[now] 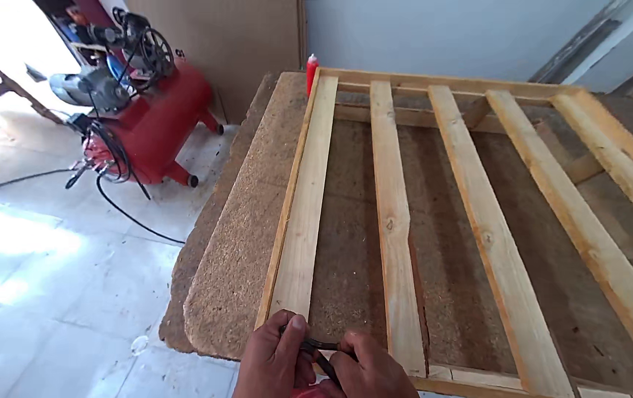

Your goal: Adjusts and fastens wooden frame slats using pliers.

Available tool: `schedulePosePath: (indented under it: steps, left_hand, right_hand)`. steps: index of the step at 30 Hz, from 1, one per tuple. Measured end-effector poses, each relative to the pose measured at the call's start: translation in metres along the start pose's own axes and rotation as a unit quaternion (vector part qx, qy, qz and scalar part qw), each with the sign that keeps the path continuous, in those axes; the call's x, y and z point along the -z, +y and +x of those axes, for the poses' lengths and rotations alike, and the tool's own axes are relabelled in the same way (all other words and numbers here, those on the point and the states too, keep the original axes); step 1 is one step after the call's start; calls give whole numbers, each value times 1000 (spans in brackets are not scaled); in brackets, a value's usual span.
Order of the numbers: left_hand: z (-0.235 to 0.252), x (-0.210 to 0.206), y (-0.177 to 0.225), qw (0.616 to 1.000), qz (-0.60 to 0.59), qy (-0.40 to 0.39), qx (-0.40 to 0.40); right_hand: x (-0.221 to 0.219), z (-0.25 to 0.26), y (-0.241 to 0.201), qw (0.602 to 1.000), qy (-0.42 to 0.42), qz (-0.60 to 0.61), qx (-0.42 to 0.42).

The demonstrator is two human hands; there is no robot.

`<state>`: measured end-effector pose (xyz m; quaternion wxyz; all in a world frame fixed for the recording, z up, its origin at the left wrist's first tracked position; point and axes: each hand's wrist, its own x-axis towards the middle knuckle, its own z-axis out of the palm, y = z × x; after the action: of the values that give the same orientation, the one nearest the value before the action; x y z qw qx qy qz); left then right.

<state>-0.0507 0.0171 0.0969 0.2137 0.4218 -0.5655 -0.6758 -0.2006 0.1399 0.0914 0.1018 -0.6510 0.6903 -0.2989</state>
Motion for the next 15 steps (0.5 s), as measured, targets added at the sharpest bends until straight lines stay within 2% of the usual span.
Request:
schedulePosePath:
  steps: [2,3,4,6,8,10,13,15]
  left_hand:
    - [9,13,0,995,44,-74,-46]
    - [16,22,1,990,80,-96,-72]
    - [26,30,3,982,127,-92,-101]
    - [54,48,11,961,235,-25,-141]
    - [89,65,30,947,295,28,-124]
    - [127,71,43,944,314,34,-100]
    - [182,58,42,961,271,10,-46]
    - [204,41,31,962,271,18,-17]
  right_hand:
    - [-5,-5,-10,999,4,-9,-37]
    - [-9,-8,-16,996,1,20,-81]
    - [-14,-12,-22,988,-12,61,-139]
    - [-25,-13,-28,961,-40,130,-242]
    - [-39,-12,-39,944,-52,116,-303]
    - [-48,-8,-57,929,-94,77,-349]
    - [-75,-2,-70,939,-57,-27,-339]
    - [-84,5,-78,929,-47,-72,-359]
